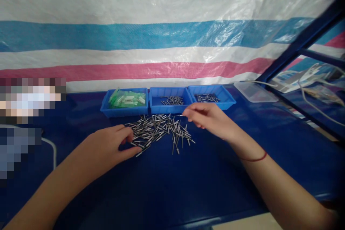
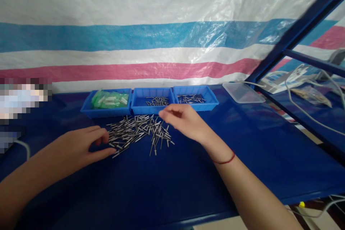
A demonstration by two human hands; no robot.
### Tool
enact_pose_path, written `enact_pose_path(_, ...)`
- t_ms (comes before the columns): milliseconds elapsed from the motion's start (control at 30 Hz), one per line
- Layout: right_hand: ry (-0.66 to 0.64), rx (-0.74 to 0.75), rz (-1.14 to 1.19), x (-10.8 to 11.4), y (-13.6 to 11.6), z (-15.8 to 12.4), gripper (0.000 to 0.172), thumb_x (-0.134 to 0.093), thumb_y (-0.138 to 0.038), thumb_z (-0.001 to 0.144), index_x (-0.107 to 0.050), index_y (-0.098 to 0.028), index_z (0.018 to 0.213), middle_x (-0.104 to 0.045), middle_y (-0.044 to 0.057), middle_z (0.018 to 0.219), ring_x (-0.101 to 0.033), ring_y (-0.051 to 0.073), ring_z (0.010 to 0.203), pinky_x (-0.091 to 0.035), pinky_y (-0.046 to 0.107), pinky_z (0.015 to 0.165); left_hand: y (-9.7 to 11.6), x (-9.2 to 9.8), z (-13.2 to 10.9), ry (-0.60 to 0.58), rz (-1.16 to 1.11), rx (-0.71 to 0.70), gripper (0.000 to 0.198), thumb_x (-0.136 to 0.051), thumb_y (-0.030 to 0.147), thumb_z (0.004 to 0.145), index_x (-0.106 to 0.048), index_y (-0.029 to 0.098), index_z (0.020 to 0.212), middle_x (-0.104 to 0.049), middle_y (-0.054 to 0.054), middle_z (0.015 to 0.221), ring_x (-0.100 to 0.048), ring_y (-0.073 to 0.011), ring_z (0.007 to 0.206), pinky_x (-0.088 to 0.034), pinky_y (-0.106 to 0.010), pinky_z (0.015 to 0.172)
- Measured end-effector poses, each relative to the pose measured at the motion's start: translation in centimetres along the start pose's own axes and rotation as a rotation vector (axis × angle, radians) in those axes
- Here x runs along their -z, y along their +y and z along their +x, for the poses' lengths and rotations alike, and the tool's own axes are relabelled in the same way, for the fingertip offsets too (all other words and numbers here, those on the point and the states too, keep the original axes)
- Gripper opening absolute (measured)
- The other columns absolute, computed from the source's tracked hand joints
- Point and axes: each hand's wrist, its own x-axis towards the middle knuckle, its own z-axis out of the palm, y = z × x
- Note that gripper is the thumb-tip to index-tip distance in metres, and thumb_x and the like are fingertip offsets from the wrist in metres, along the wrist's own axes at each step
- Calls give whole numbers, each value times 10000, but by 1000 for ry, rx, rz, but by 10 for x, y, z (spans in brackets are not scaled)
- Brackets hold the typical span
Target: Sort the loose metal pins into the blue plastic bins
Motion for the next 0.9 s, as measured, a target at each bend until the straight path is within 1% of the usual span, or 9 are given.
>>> enact_pose_path(100,-240,131,-369,3,-6,-8,287,-633,-426,791,-628,-161,682,-535,-19,580,-464,91,522,-328,225,486,-10,0,-6,-116,-78,50,316,-652,532,730,-619,226,801,-620,11,724,-581,-162,584,-378,-254,524)
enact_pose_path(200,-298,159,-591,7,-4,-11,234,-677,-399,747,-633,-170,764,-602,6,704,-527,119,609,-370,239,559,-15,-5,-6,-56,-45,75,440,-673,550,699,-613,212,974,-630,-33,891,-630,-220,757,-462,-299,666)
enact_pose_path(300,-301,92,-705,13,2,-12,375,-703,-454,709,-627,-175,947,-623,38,846,-552,150,676,-397,259,608,-20,-10,-5,48,42,86,828,-670,648,640,-474,185,1298,-521,-137,1229,-565,-328,1074,-436,-424,923)
enact_pose_path(367,-332,45,-722,16,5,-14,512,-716,-504,682,-605,-177,1059,-623,55,912,-563,165,701,-408,266,620,-22,-13,-4,14,66,122,1022,-672,689,594,-356,157,1408,-416,-189,1355,-505,-384,1168,-406,-464,974)
enact_pose_path(433,-362,33,-726,16,7,-15,563,-728,-509,668,-593,-178,1104,-620,65,952,-567,168,702,-409,266,615,-20,-16,-1,-64,51,152,1073,-672,687,589,-325,120,1431,-398,-214,1375,-510,-396,1171,-420,-451,967)
enact_pose_path(500,-370,58,-729,13,7,-16,504,-729,-450,691,-602,-177,1095,-621,65,942,-565,164,687,-399,262,603,-16,-18,3,-108,36,164,1022,-658,653,637,-335,90,1426,-443,-219,1336,-548,-381,1133,-439,-429,946)
enact_pose_path(600,-342,128,-720,4,6,-16,345,-706,-322,734,-630,-172,1035,-622,50,849,-557,157,659,-380,261,591,-7,-21,9,-105,56,165,877,-603,592,741,-373,63,1401,-497,-213,1265,-582,-364,1078,-452,-425,919)
enact_pose_path(767,-314,191,-749,-13,4,-13,140,-628,-219,800,-647,-172,930,-614,37,780,-536,134,604,-360,257,569,-1,-23,15,-99,9,97,610,-554,497,831,-499,118,1306,-554,-143,1161,-645,-280,913,-493,-359,810)
enact_pose_path(900,-273,263,-795,-23,4,-12,108,-559,-188,850,-651,-172,902,-625,51,796,-569,154,669,-388,270,611,6,-25,18,-46,-83,59,448,-567,416,846,-574,157,1211,-587,-98,1096,-650,-206,782,-500,-302,725)
